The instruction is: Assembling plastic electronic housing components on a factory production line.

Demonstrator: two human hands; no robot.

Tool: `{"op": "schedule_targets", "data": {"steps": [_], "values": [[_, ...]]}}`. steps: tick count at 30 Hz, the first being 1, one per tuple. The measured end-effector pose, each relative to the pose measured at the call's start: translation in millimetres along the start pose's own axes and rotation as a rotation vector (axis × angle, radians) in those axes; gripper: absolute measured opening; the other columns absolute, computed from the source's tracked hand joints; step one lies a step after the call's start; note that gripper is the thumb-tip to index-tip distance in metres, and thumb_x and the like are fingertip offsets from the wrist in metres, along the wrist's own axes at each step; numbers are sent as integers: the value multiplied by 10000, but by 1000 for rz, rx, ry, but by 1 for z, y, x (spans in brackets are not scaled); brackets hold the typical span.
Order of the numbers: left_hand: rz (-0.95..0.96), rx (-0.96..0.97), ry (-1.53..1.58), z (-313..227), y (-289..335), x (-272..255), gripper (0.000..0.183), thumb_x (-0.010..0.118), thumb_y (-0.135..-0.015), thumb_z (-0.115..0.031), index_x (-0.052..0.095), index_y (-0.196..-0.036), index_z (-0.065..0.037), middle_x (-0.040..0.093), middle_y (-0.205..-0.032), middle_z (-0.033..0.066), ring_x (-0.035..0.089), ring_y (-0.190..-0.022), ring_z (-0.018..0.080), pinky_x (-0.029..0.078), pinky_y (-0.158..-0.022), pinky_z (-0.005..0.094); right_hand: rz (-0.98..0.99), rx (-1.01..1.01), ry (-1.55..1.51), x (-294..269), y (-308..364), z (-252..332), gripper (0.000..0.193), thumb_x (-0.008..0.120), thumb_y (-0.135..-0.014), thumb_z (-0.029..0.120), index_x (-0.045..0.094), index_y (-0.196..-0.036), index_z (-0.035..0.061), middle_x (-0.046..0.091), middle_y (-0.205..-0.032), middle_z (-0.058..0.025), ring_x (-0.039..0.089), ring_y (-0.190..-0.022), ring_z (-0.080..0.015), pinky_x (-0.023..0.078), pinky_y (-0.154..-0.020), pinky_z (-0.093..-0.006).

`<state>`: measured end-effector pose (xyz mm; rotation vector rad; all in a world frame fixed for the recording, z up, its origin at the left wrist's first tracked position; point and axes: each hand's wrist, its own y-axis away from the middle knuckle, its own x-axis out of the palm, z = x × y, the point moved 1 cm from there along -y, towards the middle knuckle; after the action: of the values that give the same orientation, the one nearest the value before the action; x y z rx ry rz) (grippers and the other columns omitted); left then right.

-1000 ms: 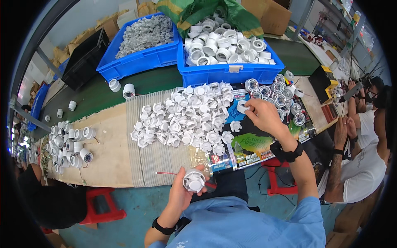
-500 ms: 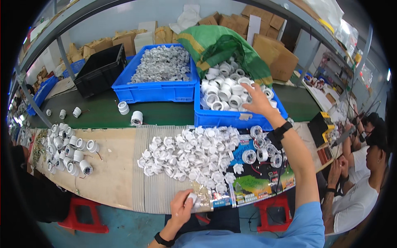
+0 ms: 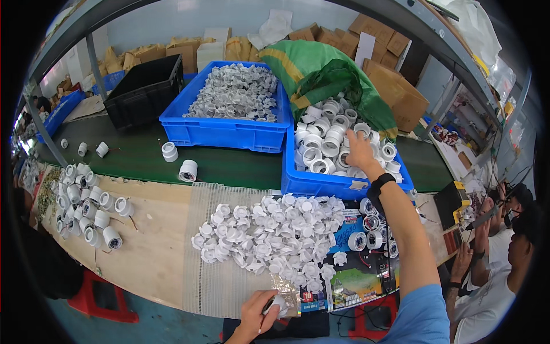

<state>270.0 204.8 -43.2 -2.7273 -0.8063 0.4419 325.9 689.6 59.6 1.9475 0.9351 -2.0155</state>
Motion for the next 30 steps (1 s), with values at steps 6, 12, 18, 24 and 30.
{"op": "schedule_targets", "data": {"steps": [6, 12, 18, 24, 30], "values": [[-8, 74, -32, 2, -2, -1, 290, 670, -791, -92, 630, -1060, 9, 641, -916, 168, 653, -766, 308, 522, -657, 338, 55, -63, -129, -3, -5, -20, 738, 713, -601, 35, 433, -1269, 178, 429, -1254, -229, 580, -1008, -441, 511, -825, -463], [-2, 97, -64, 0, 2, 0, 286, 676, -793, -108, 637, -1053, 5, 643, -913, 163, 661, -754, 300, 524, -632, 334, -86, -10, -178, 7, -5, -6, 687, 702, -608, 26, 468, -1239, 164, 445, -1206, -255, 582, -999, -454, 510, -806, -491], [-41, 131, -11, 2, 2, -1, 284, 673, -799, -104, 636, -1059, 4, 641, -903, 164, 656, -747, 298, 521, -635, 327, -24, -48, -120, -3, -6, -8, 663, 679, -621, -18, 481, -1226, 164, 466, -1179, -254, 596, -958, -453, 515, -810, -495], [-31, 98, -6, 5, 6, 2, 287, 677, -797, -96, 632, -1060, 10, 634, -880, 167, 651, -727, 300, 517, -633, 326, -131, -136, -206, -17, -9, -21, 705, 639, -604, -84, 510, -1243, 185, 485, -1141, -273, 583, -929, -482, 501, -816, -490], [-31, 92, -12, 6, 7, 1, 278, 673, -803, -100, 629, -1055, 10, 631, -873, 167, 647, -720, 307, 516, -629, 332, -183, -148, -261, -34, -4, -27, 682, 612, -612, -113, 527, -1223, 176, 503, -1116, -262, 556, -995, -476, 483, -843, -480]]}}
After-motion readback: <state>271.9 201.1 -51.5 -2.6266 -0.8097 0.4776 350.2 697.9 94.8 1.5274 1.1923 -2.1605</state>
